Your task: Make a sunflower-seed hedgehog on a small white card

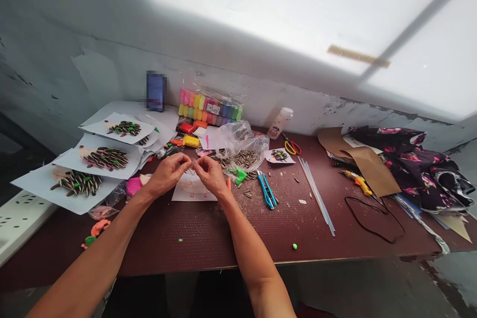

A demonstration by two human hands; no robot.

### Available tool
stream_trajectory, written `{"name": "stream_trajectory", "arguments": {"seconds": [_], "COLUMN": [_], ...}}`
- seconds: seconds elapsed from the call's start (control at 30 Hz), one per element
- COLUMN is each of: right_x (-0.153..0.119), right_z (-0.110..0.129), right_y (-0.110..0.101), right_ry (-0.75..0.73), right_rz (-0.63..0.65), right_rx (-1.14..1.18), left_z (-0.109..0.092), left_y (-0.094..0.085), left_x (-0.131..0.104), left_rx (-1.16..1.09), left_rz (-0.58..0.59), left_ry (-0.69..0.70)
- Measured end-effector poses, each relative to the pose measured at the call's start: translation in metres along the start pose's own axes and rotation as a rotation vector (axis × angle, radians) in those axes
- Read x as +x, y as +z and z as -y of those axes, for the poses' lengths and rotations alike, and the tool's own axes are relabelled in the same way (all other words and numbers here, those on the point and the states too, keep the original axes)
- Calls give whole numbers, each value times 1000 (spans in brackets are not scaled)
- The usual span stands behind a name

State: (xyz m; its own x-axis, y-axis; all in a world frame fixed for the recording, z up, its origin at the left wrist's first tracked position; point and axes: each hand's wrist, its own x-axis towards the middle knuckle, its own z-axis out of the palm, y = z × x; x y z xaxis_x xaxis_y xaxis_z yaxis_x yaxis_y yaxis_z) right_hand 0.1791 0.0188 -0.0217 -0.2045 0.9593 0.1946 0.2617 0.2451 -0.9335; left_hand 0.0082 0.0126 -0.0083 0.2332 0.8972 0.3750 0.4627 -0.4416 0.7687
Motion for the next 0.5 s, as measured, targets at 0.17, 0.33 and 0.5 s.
{"name": "stream_trajectory", "arguments": {"seconds": [0.17,0.33,0.5], "right_x": [-2,2,3], "right_z": [-1,-1,3], "right_y": [-3,-7,-4], "right_ry": [-8,56,56], "right_rz": [-197,-89,-44], "right_rx": [-178,95,223], "left_z": [-12,-7,6], "left_y": [4,1,-1], "left_x": [-1,1,3], "left_rx": [-44,-194,-385], "left_rz": [72,-158,-94], "left_ry": [50,-70,-298]}}
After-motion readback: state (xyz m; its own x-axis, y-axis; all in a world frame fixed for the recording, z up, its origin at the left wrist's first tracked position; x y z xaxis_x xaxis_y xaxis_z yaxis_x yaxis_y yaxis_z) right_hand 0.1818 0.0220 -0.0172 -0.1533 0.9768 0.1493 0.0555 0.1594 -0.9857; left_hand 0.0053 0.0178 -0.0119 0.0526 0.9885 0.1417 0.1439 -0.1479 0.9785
